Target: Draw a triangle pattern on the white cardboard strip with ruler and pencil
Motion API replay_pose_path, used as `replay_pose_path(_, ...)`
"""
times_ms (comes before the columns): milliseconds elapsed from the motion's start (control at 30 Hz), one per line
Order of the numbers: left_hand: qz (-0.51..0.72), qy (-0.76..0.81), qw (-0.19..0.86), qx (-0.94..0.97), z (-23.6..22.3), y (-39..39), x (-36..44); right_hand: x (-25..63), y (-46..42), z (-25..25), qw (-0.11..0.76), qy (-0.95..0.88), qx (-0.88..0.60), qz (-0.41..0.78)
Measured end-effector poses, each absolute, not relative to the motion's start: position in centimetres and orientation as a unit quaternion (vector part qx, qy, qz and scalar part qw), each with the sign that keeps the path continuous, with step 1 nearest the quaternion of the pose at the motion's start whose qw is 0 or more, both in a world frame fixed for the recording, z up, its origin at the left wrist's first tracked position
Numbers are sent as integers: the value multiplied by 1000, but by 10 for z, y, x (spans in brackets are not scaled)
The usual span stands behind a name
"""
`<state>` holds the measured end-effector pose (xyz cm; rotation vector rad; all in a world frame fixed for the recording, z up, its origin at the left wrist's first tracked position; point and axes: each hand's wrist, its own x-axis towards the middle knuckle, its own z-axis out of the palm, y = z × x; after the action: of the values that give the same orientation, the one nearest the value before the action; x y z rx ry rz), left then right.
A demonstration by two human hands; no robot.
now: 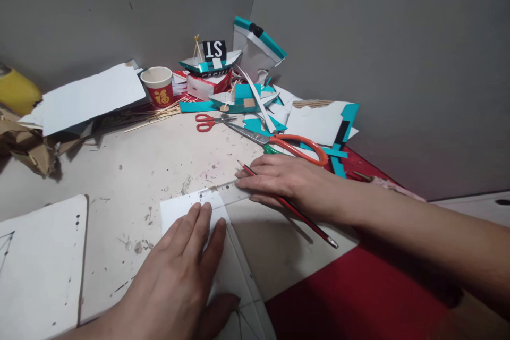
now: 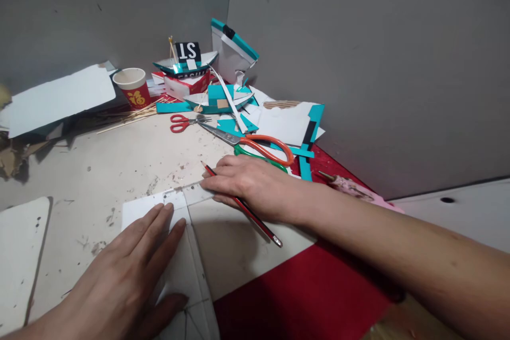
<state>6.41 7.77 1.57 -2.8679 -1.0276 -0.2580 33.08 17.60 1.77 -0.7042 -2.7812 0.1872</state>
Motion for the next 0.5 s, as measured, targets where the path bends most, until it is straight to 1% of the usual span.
replay_pose_path(167, -94, -350, 11, -932, 13, 78, 63, 331, 174, 15, 122, -962, -241, 37)
replay_pose_path(267, -99, -355, -8, -929, 11, 78, 63, 332, 173, 17, 123, -962, -239, 46)
replay_pose_path(367, -106, -361, -26, -926, 9, 77, 62, 325, 169, 28, 185, -937, -273, 114)
replay_pose_path(433, -111, -366, -35, -924, 9, 77, 62, 314, 168, 39, 238, -897, -317, 195)
replay_pose_path(500, -118, -366, -38, -922, 9, 76, 62, 298, 168, 48, 263, -848, -350, 298)
